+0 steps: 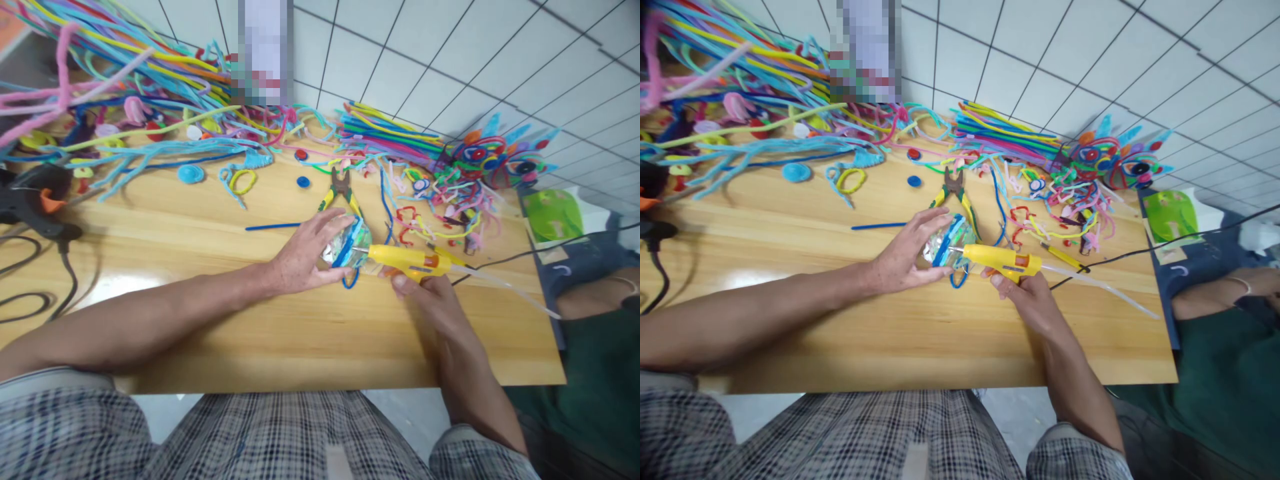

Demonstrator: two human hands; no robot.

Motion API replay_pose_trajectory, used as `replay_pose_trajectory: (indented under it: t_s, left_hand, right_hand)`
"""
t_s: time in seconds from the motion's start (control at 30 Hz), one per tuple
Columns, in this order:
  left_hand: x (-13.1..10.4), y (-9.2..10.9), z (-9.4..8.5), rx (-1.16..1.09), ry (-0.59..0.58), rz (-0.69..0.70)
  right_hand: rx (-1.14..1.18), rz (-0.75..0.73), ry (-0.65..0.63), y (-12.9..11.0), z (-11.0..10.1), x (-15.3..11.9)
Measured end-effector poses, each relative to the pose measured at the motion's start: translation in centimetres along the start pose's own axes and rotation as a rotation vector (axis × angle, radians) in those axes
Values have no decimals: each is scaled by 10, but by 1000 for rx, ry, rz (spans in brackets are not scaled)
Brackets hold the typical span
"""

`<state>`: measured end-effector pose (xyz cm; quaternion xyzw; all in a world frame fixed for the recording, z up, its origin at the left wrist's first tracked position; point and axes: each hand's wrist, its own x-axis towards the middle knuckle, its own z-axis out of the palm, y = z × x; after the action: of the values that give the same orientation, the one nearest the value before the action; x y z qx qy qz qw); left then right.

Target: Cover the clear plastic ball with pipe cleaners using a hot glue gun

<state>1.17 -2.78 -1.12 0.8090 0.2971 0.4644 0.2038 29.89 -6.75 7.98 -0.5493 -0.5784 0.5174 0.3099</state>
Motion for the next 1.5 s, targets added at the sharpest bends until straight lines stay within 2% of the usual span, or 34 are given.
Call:
replay_pose_trajectory:
  t_s: [0.53,0.83,1.13,1.5]
  left_hand:
    - [0,1,0,12,-16,6]
    - [0,0,-1,8,-51,-51]
    - [0,0,0,10,-21,6]
    - [1,1,-1,20,-42,-6]
  right_hand:
    - [26,30,-43,-6,0,-2]
    - [-32,38,-39,-7,-2,-4]
    - [-21,30,-35,-11,-1,-2]
    - [-17,32,-32,-6,-2,-5]
